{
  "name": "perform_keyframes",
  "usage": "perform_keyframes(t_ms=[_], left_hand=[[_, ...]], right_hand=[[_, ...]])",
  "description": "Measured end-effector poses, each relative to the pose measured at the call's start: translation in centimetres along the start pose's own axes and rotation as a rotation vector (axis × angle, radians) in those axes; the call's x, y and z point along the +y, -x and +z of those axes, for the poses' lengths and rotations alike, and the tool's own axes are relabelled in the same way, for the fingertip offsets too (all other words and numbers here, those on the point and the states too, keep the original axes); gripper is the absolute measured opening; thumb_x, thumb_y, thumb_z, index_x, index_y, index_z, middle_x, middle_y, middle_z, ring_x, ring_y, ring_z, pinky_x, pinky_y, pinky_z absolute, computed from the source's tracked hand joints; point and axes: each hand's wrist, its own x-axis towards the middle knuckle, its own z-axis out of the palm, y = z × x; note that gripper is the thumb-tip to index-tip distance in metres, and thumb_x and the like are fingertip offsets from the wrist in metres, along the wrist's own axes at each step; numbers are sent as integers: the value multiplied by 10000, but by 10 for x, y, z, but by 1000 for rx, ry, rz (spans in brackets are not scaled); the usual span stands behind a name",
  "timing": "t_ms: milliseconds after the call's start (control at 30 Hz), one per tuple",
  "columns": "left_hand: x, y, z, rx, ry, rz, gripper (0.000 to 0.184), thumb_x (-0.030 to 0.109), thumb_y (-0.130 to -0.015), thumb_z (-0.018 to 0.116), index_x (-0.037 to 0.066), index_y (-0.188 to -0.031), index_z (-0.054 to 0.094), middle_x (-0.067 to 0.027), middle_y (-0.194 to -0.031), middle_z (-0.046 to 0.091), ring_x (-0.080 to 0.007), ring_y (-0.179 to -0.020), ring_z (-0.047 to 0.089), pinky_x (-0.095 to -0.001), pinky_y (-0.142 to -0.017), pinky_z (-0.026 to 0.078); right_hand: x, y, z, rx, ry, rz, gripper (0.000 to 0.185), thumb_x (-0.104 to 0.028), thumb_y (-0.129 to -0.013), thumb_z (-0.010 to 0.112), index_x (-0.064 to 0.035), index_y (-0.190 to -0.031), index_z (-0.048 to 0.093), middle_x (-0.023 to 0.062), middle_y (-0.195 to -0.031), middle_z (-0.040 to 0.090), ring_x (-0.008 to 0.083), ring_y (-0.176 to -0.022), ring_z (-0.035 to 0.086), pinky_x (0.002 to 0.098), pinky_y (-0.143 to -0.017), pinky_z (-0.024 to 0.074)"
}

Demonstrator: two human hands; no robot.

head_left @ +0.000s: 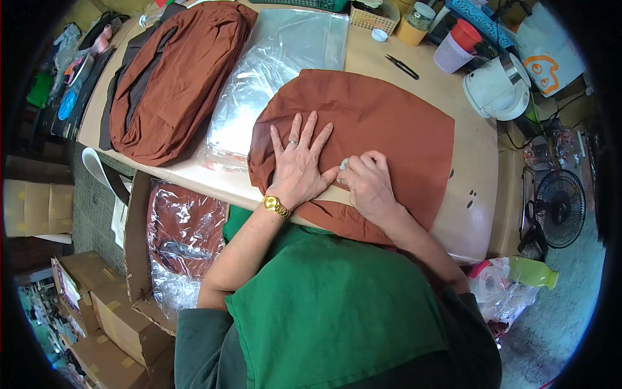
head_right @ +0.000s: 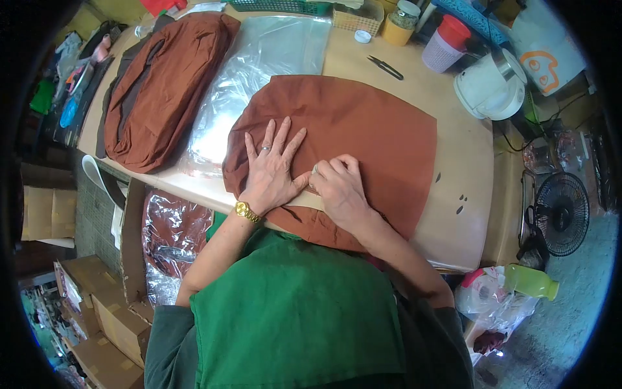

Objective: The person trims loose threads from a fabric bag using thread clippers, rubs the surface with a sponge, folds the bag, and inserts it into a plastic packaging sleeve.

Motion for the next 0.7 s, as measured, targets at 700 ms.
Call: perform_keyframes(t_ms=[700], left_hand=[[1,-1,-2,-5,-13,-1,894,602,-805,641,149,-1527,371,-158,-1617,224,-377,-1503,140,-692,-1145,14]], right_hand=[[-2,2,8,-27,-50,47,56,-63,-813,580,-93,-814,627,57,-871,557,226,-892,564,455,-930,363]])
